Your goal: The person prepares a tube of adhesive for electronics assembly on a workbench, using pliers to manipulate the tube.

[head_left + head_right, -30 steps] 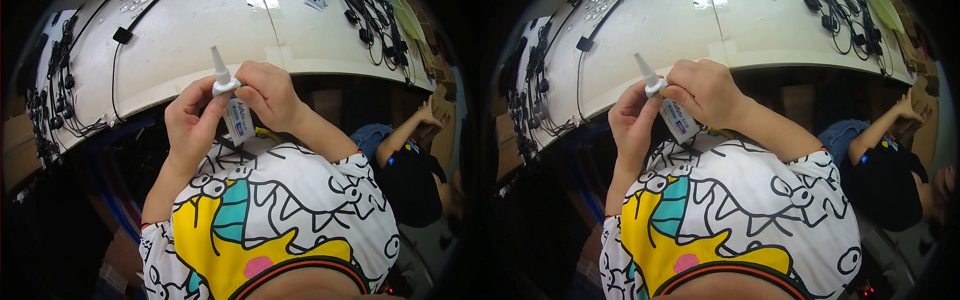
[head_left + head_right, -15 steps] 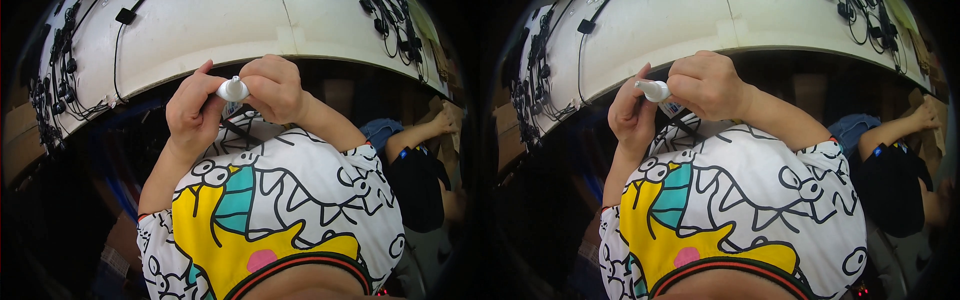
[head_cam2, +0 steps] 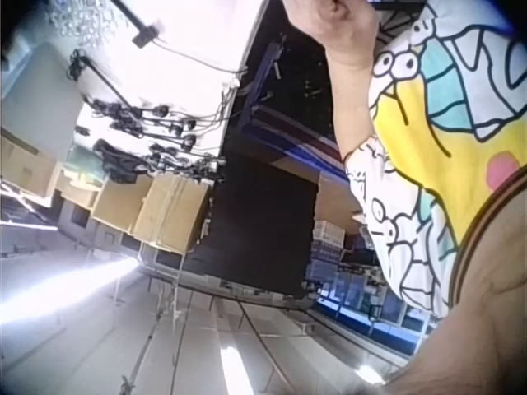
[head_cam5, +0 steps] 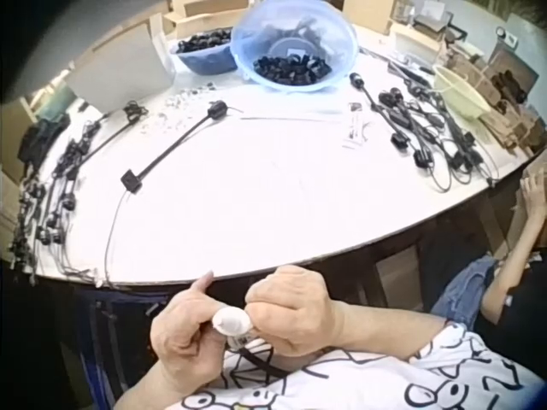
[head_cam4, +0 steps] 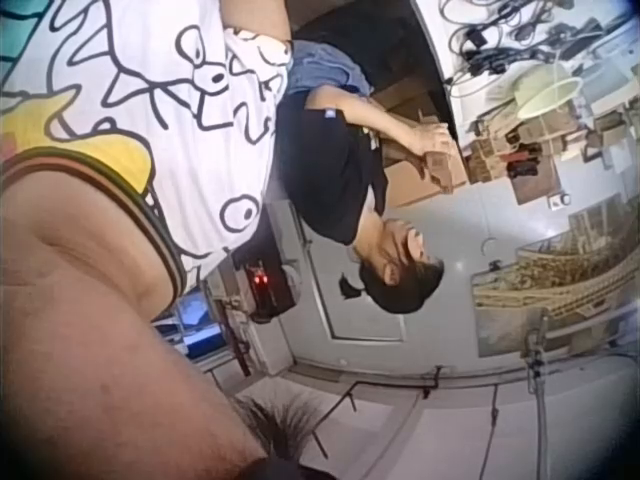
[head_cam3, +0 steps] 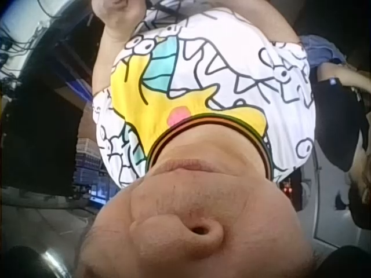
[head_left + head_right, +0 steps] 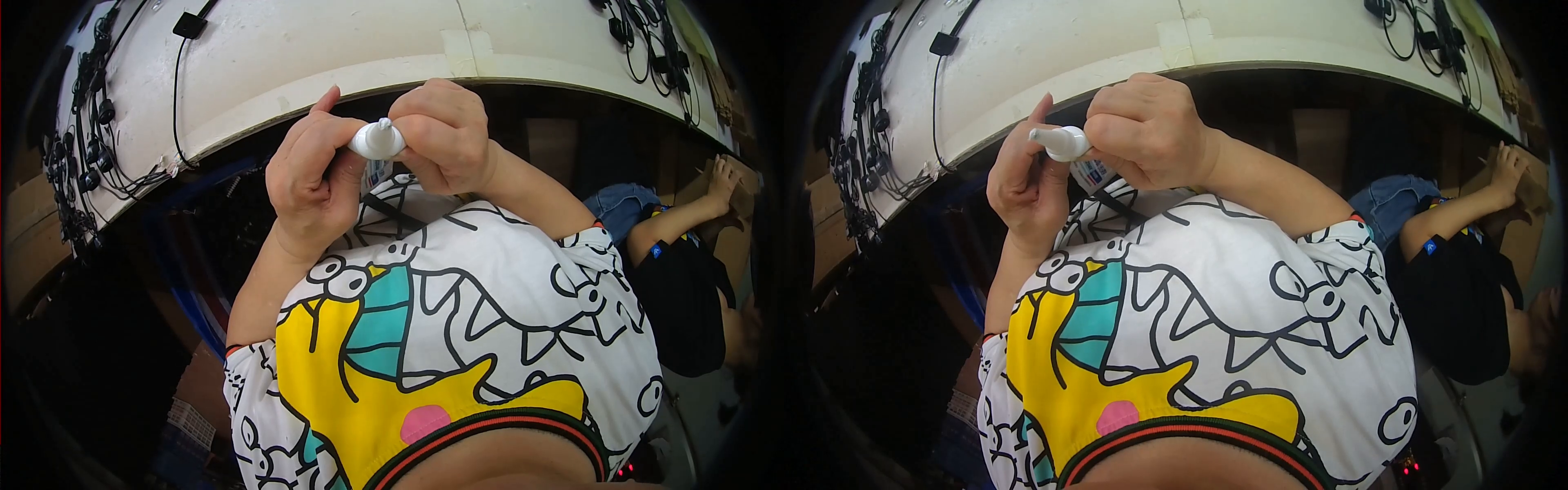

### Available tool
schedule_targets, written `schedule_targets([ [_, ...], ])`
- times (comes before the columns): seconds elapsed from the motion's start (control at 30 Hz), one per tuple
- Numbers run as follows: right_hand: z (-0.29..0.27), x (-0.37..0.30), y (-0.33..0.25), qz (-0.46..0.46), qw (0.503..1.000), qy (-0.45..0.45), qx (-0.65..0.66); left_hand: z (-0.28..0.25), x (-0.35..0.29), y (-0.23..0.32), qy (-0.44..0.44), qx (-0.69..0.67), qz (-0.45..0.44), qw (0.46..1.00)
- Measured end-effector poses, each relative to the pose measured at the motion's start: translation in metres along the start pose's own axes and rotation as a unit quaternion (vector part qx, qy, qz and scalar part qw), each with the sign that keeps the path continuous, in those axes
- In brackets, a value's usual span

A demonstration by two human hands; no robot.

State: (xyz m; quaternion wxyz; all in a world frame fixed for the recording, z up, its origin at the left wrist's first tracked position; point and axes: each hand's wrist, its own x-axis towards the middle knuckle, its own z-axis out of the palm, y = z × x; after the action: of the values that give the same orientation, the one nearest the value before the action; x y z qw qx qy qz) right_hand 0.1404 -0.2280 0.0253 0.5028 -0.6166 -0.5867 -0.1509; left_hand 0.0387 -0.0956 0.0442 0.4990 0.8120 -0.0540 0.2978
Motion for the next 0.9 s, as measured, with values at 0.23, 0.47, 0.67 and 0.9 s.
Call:
schedule_targets([
  [0.23,-0.011,0.001,-0.011,0.238,0.964,0.033,0.113,0.007,0.001,0.019,-0.043,-0.191,-0.271,0.943],
  [0.47,-0.029,0.001,-0.017,0.38,0.878,0.069,0.282,0.008,-0.011,0.036,-0.153,-0.208,-0.385,0.886],
  [0.67,-0.038,-0.01,-0.039,0.393,0.864,-0.077,0.306,0.016,-0.011,0.043,-0.102,-0.196,-0.314,0.923],
  [0.9,-0.034,-0.021,-0.062,0.439,0.798,0.074,0.407,0.027,-0.024,0.042,-0.145,-0.179,-0.272,0.934],
])
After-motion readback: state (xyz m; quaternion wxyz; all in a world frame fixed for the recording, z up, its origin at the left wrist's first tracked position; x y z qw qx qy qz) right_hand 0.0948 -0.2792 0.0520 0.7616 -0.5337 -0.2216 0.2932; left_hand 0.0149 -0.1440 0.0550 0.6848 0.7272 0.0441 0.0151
